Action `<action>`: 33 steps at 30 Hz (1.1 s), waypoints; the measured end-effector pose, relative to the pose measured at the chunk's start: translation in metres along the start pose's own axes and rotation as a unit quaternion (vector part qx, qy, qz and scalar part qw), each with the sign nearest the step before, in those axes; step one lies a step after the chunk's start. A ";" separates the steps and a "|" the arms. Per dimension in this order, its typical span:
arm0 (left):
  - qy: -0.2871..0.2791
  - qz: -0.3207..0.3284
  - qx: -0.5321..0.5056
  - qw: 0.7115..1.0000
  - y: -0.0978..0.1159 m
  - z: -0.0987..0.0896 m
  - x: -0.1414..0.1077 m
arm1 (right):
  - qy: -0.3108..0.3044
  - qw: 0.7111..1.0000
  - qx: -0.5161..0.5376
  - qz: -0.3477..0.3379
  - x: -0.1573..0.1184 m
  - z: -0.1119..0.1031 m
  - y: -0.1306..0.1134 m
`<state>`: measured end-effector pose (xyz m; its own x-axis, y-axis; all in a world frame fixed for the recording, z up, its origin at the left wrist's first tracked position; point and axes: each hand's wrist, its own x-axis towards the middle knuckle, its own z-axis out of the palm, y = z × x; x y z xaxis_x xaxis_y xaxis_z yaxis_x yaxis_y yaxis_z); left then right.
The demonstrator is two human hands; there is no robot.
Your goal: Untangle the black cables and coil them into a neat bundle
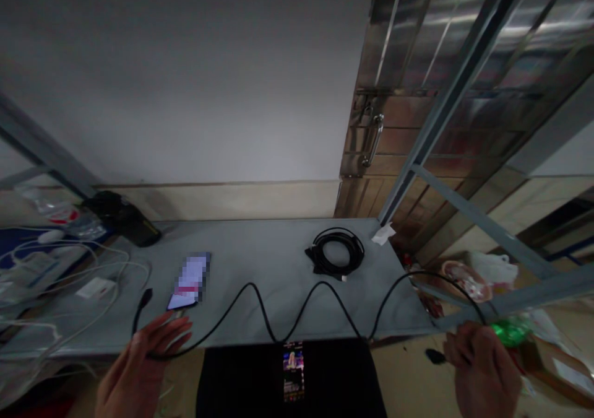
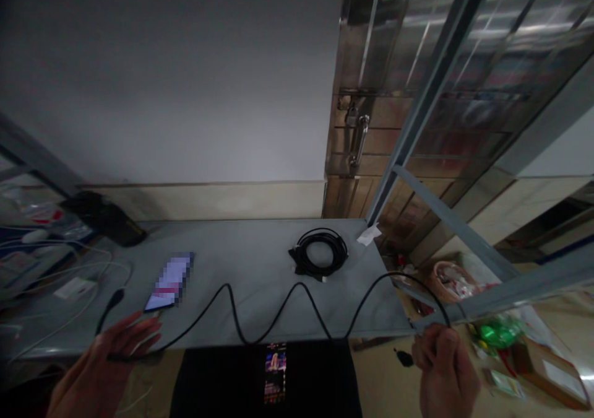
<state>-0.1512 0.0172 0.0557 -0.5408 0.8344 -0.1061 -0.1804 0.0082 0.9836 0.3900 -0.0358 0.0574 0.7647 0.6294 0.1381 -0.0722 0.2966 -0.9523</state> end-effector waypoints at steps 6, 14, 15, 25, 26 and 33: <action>0.006 -0.012 -0.009 1.000 0.007 0.013 -0.008 | 0.014 1.000 0.007 -0.012 0.006 0.003 -0.002; 0.005 -0.023 -0.018 1.000 0.005 0.018 -0.011 | 0.000 1.000 0.007 -0.025 0.005 -0.001 0.004; 0.007 -0.022 -0.021 1.000 0.005 0.018 -0.011 | 0.000 1.000 0.003 -0.027 0.005 -0.001 0.005; -0.003 -0.039 -0.051 0.998 -0.003 0.022 -0.012 | -0.031 0.999 0.014 -0.004 -0.006 0.015 0.006; -0.005 -0.045 -0.056 0.997 -0.006 0.024 -0.012 | -0.042 0.999 0.005 0.004 -0.009 0.019 0.010; -0.099 -0.145 -0.104 0.979 -0.032 0.076 -0.028 | -0.218 0.962 -0.152 0.057 -0.061 0.071 0.035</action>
<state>-0.0680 0.0353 0.0386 -0.2757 0.9046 -0.3250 -0.4766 0.1649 0.8635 0.2951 -0.0128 0.0352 0.4165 0.9067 0.0663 0.1024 0.0257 -0.9944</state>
